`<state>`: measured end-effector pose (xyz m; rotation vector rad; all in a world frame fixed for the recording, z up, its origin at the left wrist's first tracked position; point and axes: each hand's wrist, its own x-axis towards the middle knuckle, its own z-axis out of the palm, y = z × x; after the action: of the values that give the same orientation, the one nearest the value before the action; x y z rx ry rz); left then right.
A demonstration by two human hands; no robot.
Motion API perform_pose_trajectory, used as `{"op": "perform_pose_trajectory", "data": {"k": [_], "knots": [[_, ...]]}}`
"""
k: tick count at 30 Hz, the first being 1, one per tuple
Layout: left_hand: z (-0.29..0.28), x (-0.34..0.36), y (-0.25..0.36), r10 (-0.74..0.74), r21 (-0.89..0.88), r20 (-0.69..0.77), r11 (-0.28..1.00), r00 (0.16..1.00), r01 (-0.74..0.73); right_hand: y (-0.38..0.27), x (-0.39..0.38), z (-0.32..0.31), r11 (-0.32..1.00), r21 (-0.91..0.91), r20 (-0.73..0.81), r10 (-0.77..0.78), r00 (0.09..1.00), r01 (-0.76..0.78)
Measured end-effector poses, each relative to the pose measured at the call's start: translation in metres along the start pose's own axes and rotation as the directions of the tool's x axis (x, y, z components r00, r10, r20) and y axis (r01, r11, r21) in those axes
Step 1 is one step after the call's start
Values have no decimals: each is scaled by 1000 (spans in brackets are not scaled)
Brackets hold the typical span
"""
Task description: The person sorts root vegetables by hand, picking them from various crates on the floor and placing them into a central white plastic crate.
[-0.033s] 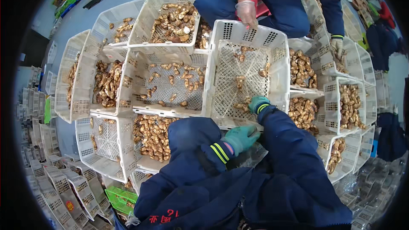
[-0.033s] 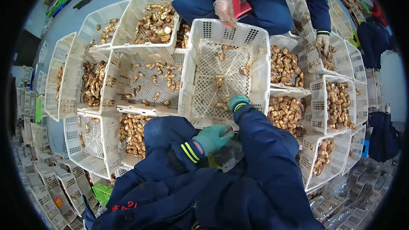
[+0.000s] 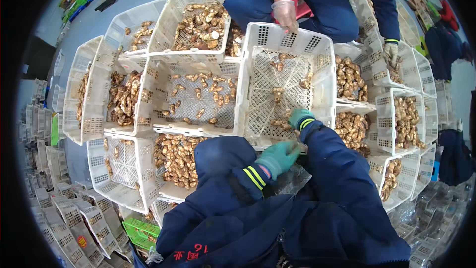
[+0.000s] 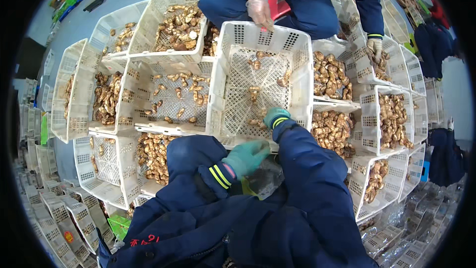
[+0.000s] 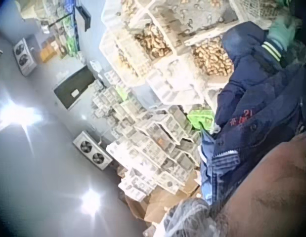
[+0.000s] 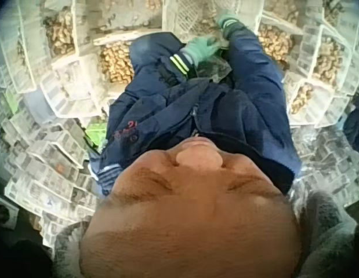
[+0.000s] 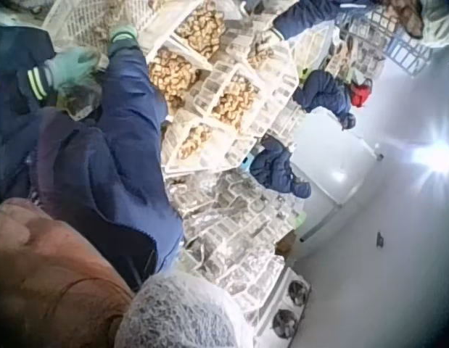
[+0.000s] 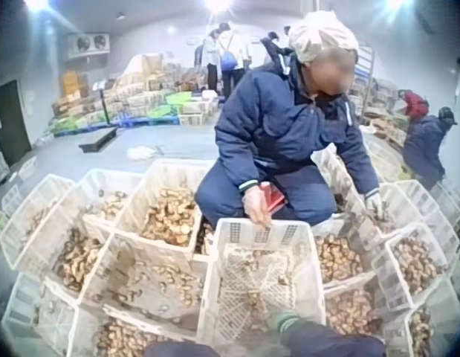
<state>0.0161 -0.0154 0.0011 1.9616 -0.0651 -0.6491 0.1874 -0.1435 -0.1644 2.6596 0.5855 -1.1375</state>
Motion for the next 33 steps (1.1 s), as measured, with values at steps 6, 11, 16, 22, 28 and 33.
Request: {"op": "perform_pose_trajectory", "data": {"k": [6, 11, 16, 22, 28, 33], "knots": [[-9, 3, -17, -318, -932, -278, 317, 907, -175, -38, -141, -115, 796, 388, -515, -232, 826, 465], [-24, -4, -8, -255, -954, -278, 187, 926, -235, -52, -205, -136, 768, 374, -250, -457, 854, 520], [-24, -3, 11, -218, -913, -308, 342, 926, -223, -5, -144, -111, 909, 33, -517, -341, 785, 416], [-29, -10, 6, -179, -937, -188, 329, 966, -121, -32, -77, -60, 977, 87, -120, -182, 976, 193], [-26, -10, 3, -277, -909, -213, 407, 937, -87, -55, -25, 4, 947, -174, 38, -269, 963, 271], [-12, -7, -19, -215, -861, -310, 476, 926, -178, -66, -30, -5, 988, -131, -22, -79, 997, 75]]}}
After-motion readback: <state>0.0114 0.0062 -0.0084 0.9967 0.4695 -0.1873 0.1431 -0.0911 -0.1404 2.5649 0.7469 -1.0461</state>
